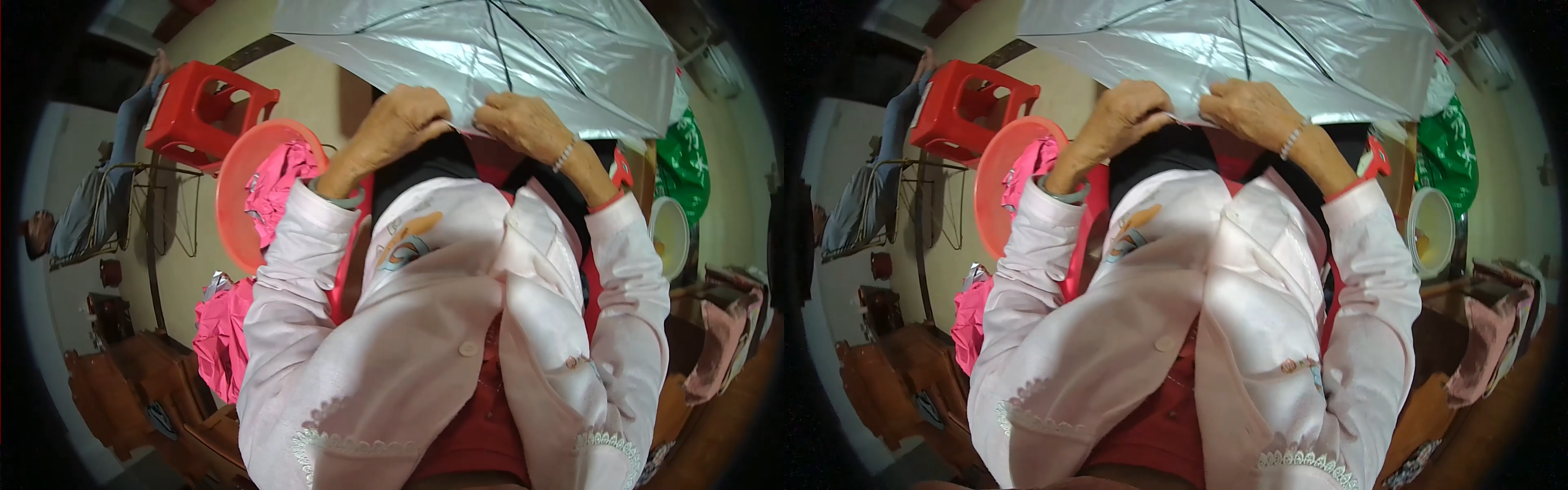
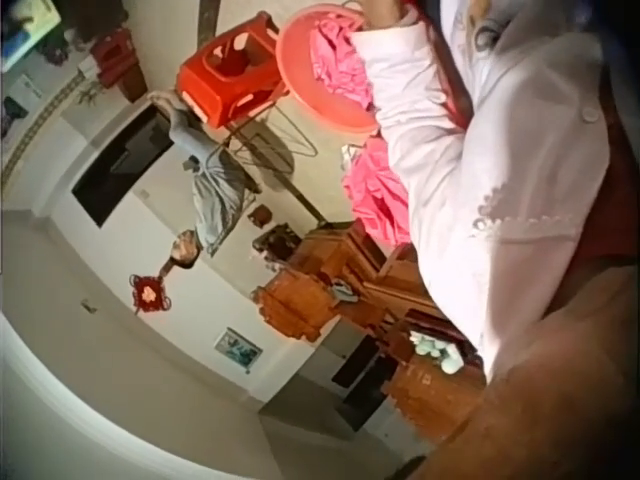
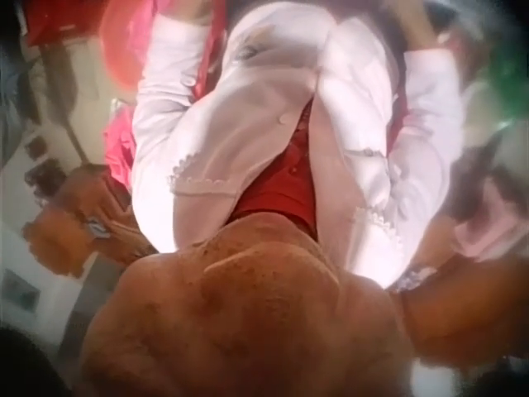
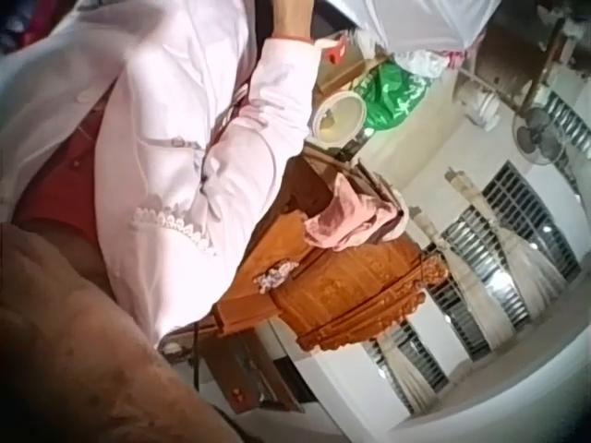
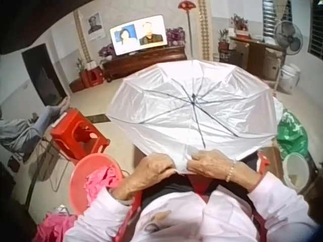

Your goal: Assembling the metal frames and pink fabric components for umbrellas in a workshop setting.

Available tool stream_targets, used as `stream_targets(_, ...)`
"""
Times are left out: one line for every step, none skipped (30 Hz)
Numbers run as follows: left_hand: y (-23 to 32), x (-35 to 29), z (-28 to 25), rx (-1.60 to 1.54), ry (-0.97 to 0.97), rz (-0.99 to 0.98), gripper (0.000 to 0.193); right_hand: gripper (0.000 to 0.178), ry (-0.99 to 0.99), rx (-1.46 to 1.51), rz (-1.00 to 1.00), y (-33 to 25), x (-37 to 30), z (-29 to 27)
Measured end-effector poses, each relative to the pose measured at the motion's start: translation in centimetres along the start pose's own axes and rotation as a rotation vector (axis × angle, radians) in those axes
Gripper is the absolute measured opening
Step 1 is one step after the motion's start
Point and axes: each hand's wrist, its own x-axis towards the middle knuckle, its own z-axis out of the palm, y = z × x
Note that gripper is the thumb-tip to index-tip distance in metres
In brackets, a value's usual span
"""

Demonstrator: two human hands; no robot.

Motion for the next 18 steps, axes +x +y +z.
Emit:
stream_targets(0.0, 0.0, 0.3, -0.011, 0.015, 0.022, 0.013, 0.01, 0.002, 0.021, 0.007, -0.1, -0.1, 0.1)
stream_targets(0.1, 0.0, 0.3, -0.014, 0.016, 0.029, 0.013, 0.01, 0.018, 0.014, -0.019, -0.1, 0.0, -0.1)
stream_targets(0.2, 0.0, 0.4, -0.021, 0.016, 0.035, 0.014, 0.009, -0.004, 0.036, 0.006, -0.3, -0.2, -0.3)
stream_targets(0.1, -0.1, 0.5, 0.017, 0.025, 0.048, 0.015, 0.01, -0.025, 0.056, 0.031, -0.5, -0.2, -0.5)
stream_targets(0.0, -0.2, 0.6, 0.034, 0.034, 0.046, 0.015, 0.01, -0.017, 0.051, 0.014, -0.6, -0.3, -0.6)
stream_targets(-0.1, -0.3, 0.6, 0.044, 0.034, 0.044, 0.015, 0.009, -0.022, 0.06, 0.027, -0.6, -0.4, -0.7)
stream_targets(-0.2, -0.3, 0.6, 0.054, 0.035, 0.043, 0.016, 0.009, -0.027, 0.067, 0.041, -0.7, -0.5, -0.8)
stream_targets(-0.2, -0.3, 0.5, 0.06, 0.035, 0.047, 0.016, 0.009, -0.031, 0.073, 0.06, -0.9, -0.6, -1.1)
stream_targets(-0.2, -0.3, 0.4, 0.063, 0.056, 0.054, 0.016, 0.009, -0.023, 0.06, 0.051, -1.1, -0.7, -1.3)
stream_targets(-0.3, -0.4, 0.4, 0.077, 0.071, 0.067, 0.016, 0.009, -0.039, 0.071, 0.073, -1.1, -0.8, -1.6)
stream_targets(-0.4, -0.5, 0.4, 0.091, 0.069, 0.057, 0.016, 0.008, -0.053, 0.081, 0.097, -1.1, -0.9, -1.8)
stream_targets(-0.4, -0.6, 0.4, 0.106, 0.068, 0.049, 0.015, 0.008, -0.057, 0.091, 0.1, -1.2, -1.1, -1.9)
stream_targets(-0.4, -0.8, 0.5, 0.133, 0.077, 0.052, 0.015, 0.008, -0.047, 0.068, 0.088, -1.2, -1.3, -2.1)
stream_targets(-0.5, -0.8, 0.5, 0.149, 0.096, 0.067, 0.015, 0.007, -0.07, 0.098, 0.111, -1.2, -1.4, -2.3)
stream_targets(-0.4, -0.9, 0.5, 0.147, 0.091, 0.064, 0.015, 0.007, -0.096, 0.13, 0.138, -1.4, -1.8, -2.5)
stream_targets(-0.3, -0.9, 0.5, 0.145, 0.086, 0.061, 0.015, 0.008, -0.103, 0.134, 0.154, -1.4, -2.1, -2.5)
stream_targets(-0.2, -0.9, 0.4, 0.143, 0.08, 0.057, 0.015, 0.008, -0.095, 0.113, 0.146, -1.4, -2.4, -2.6)
stream_targets(-0.4, -0.9, 0.6, 0.125, 0.086, 0.062, 0.015, 0.008, -0.104, 0.105, 0.165, -1.4, -2.6, -2.7)
